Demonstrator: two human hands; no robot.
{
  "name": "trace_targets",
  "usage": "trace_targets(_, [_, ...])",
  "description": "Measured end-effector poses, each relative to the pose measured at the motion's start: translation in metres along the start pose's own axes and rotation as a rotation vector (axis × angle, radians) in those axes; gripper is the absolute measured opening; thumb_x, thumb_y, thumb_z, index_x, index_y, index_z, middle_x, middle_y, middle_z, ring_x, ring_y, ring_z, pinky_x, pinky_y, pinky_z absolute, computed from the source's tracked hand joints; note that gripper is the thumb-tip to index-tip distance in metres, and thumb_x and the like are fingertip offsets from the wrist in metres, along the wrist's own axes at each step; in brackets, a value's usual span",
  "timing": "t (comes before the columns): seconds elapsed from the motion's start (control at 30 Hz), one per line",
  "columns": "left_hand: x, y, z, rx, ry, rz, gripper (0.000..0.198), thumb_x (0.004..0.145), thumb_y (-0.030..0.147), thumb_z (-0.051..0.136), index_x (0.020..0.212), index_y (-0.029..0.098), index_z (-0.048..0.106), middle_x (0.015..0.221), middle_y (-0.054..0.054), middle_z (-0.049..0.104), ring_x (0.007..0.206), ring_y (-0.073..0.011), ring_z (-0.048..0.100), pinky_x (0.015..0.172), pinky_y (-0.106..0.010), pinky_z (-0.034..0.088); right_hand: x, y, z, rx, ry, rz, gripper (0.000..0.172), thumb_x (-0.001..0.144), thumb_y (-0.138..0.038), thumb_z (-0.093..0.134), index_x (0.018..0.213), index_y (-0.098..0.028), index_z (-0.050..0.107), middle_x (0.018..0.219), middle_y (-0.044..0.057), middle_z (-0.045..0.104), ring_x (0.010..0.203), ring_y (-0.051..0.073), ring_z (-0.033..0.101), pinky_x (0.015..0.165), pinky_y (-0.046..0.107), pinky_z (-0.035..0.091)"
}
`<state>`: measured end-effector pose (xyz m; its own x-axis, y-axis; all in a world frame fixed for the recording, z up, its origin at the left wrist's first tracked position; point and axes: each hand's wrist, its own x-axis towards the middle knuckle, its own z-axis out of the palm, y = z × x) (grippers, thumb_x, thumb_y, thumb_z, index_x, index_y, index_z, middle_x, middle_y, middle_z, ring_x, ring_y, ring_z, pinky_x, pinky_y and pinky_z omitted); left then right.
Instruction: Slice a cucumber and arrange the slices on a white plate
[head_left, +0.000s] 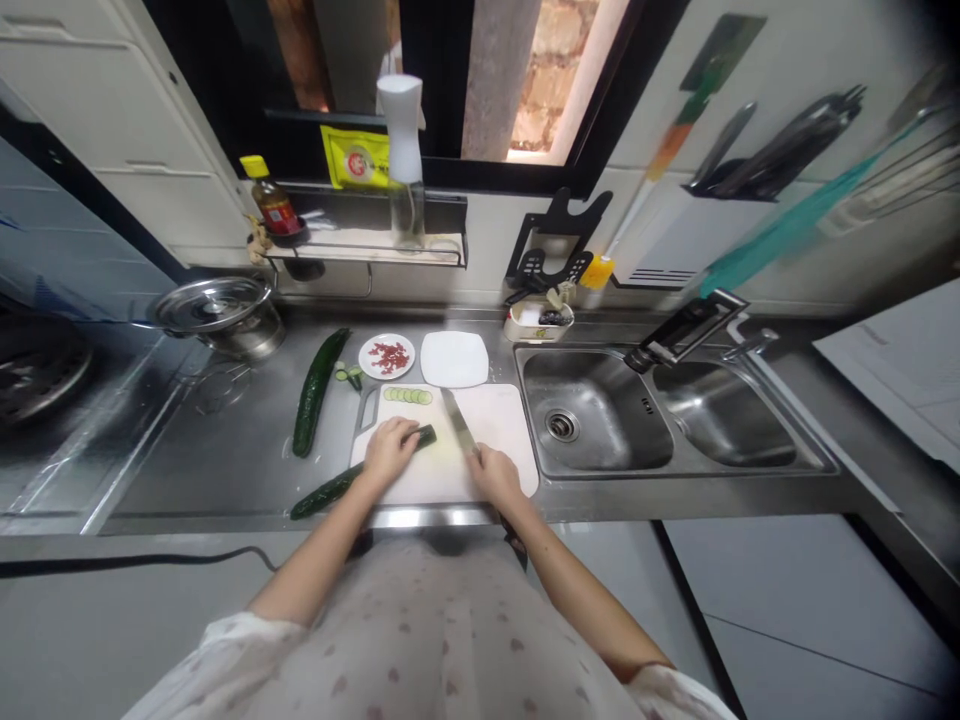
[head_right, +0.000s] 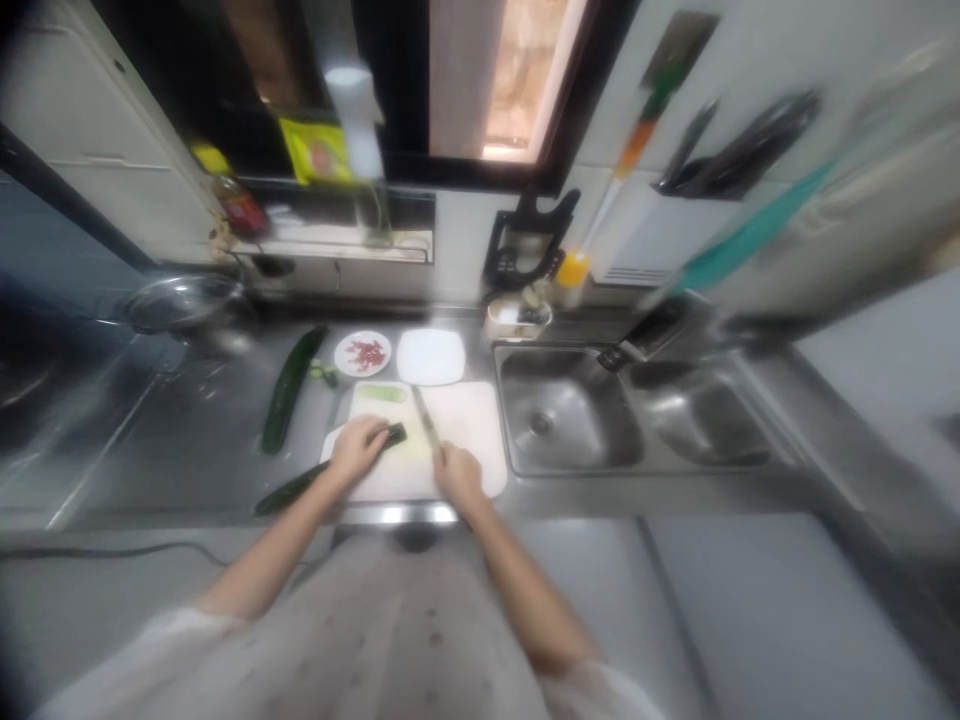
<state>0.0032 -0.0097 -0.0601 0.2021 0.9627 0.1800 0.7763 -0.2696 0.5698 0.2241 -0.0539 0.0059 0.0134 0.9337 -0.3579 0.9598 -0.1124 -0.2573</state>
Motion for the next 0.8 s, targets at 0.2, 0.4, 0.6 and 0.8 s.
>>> trace_targets(0.2, [-0.001,0.002,0.003,-0.009,-0.087,0.036,0.029,0.09,0.035,0.052,0.113,0.024,0.066,0.108,-0.005,0.068,0.101,-0.0211,0.061,0.091,-0.034,0.047,0.001,-0.013,0.003,0.007,-0.039,-0.048,0.035,0.098,-0.033,0.031,0.104,-0.019,0.062,0.097,0.009,0.07,0.088,0.019,0.064,0.07,0.025,0.037])
trace_targets(0.4, [0.0,0.004,0.005,0.025,-0.123,0.05,0.031,0.091,0.036,0.05,0.116,0.027,0.066,0.108,-0.004,0.068,0.099,-0.02,0.061,0.087,-0.032,0.048,0.001,-0.025,0.001,0.023,-0.086,-0.065,0.033,0.098,-0.032,0.032,0.108,-0.018,0.061,0.101,0.011,0.07,0.091,0.02,0.064,0.073,0.026,0.04])
trace_targets(0.6, [-0.001,0.004,0.007,0.046,-0.115,0.076,0.031,0.093,0.034,0.048,0.116,0.029,0.067,0.107,-0.004,0.067,0.101,-0.0199,0.06,0.087,-0.031,0.048,0.0,-0.032,-0.001,0.037,-0.091,-0.082,0.033,0.098,-0.029,0.033,0.108,-0.017,0.062,0.103,0.012,0.07,0.094,0.021,0.064,0.075,0.027,0.041])
trace_targets(0.8, [-0.002,0.004,0.007,0.048,-0.111,0.09,0.031,0.093,0.034,0.048,0.116,0.028,0.067,0.106,-0.005,0.067,0.101,-0.0201,0.059,0.087,-0.032,0.048,0.001,-0.034,-0.002,0.04,-0.101,-0.089,0.033,0.098,-0.027,0.033,0.111,-0.015,0.062,0.104,0.013,0.07,0.095,0.02,0.064,0.077,0.026,0.042])
